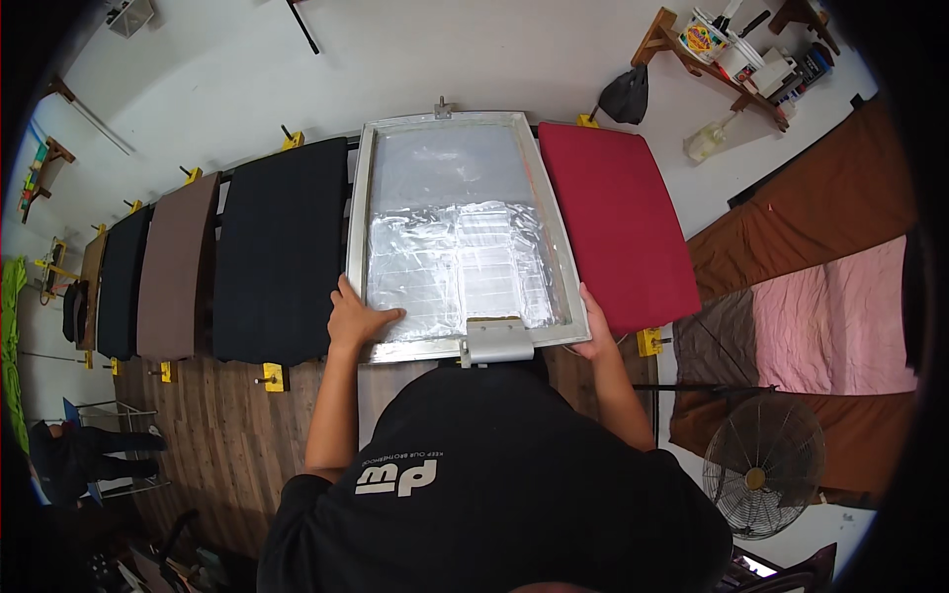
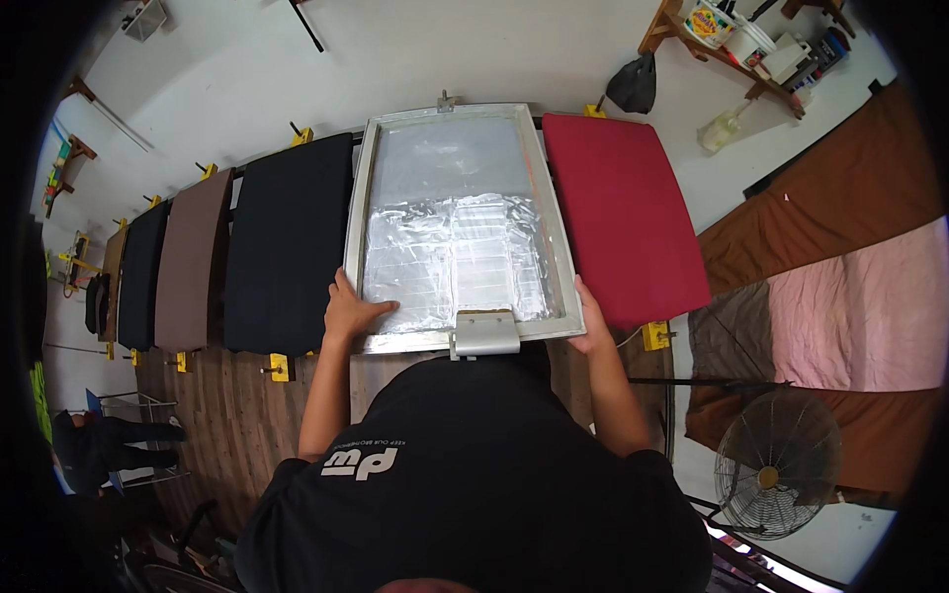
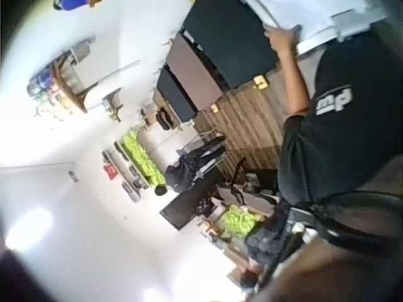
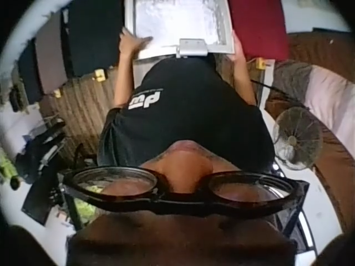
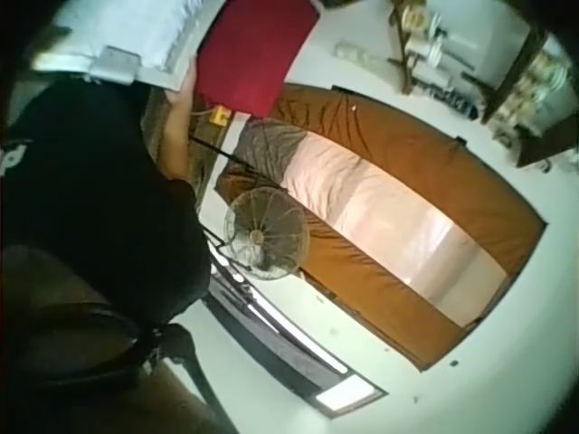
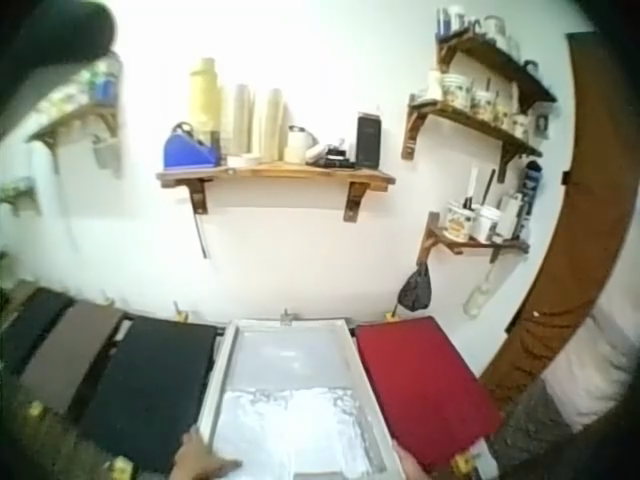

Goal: Using a squeegee to spread ink or emulsion across a screen printing frame at a workstation.

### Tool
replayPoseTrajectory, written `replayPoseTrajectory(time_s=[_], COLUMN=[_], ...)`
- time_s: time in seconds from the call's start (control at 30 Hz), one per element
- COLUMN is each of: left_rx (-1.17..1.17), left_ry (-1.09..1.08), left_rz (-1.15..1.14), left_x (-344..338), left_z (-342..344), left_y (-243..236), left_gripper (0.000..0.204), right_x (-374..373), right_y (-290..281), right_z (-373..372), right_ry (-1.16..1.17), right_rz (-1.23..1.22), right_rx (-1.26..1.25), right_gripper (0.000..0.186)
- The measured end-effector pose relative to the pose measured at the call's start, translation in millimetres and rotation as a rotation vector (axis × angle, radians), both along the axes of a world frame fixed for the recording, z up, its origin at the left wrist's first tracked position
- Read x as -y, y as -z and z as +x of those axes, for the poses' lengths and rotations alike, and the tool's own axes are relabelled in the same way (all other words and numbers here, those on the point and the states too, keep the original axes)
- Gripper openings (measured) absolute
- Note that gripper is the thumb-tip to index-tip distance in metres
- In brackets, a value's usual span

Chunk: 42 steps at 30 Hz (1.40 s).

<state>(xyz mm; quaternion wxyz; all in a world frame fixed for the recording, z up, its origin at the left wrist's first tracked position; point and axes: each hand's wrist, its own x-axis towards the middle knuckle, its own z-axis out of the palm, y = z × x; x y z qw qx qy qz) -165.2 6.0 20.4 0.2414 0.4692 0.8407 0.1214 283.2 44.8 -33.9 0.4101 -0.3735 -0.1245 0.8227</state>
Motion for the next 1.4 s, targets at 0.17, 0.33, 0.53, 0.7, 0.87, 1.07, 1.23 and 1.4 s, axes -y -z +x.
replayPoseTrajectory(time_s=[0.17, 0.33, 0.53, 0.7, 0.87, 1.07, 1.23, 1.4], left_rx=[0.036, 0.026, 0.020, 0.141, 0.061, 0.524, 0.624, 0.626], left_ry=[0.069, 0.045, 0.015, -0.082, 0.231, 0.373, 0.359, 0.351], left_rz=[-0.022, 0.043, 0.049, 0.213, 0.702, 0.899, 0.876, 0.832], left_x=[2, 4, 4, 4, -1, -1, 0, 3], left_z=[-5, -6, -1, -6, -11, 21, 32, 24], left_y=[-6, 8, 4, -5, -20, -48, -54, -59], left_gripper=[0.146, 0.140, 0.133, 0.123, 0.104, 0.125, 0.134, 0.056], right_x=[-1, -1, 0, 0, -1, -1, -2, -1], right_y=[-2, 0, -1, -2, -2, -5, -9, -8], right_z=[-1, -1, -1, -1, 1, 2, -2, 0], right_ry=[0.001, 0.006, 0.013, 0.001, 0.005, -0.018, -0.003, 0.006], right_rz=[-0.008, -0.013, -0.008, -0.017, -0.014, -0.035, -0.026, -0.031], right_rx=[0.016, 0.003, 0.006, 0.018, 0.047, 0.066, 0.076, 0.068], right_gripper=[0.065, 0.065, 0.064, 0.064, 0.065, 0.066, 0.067, 0.066])
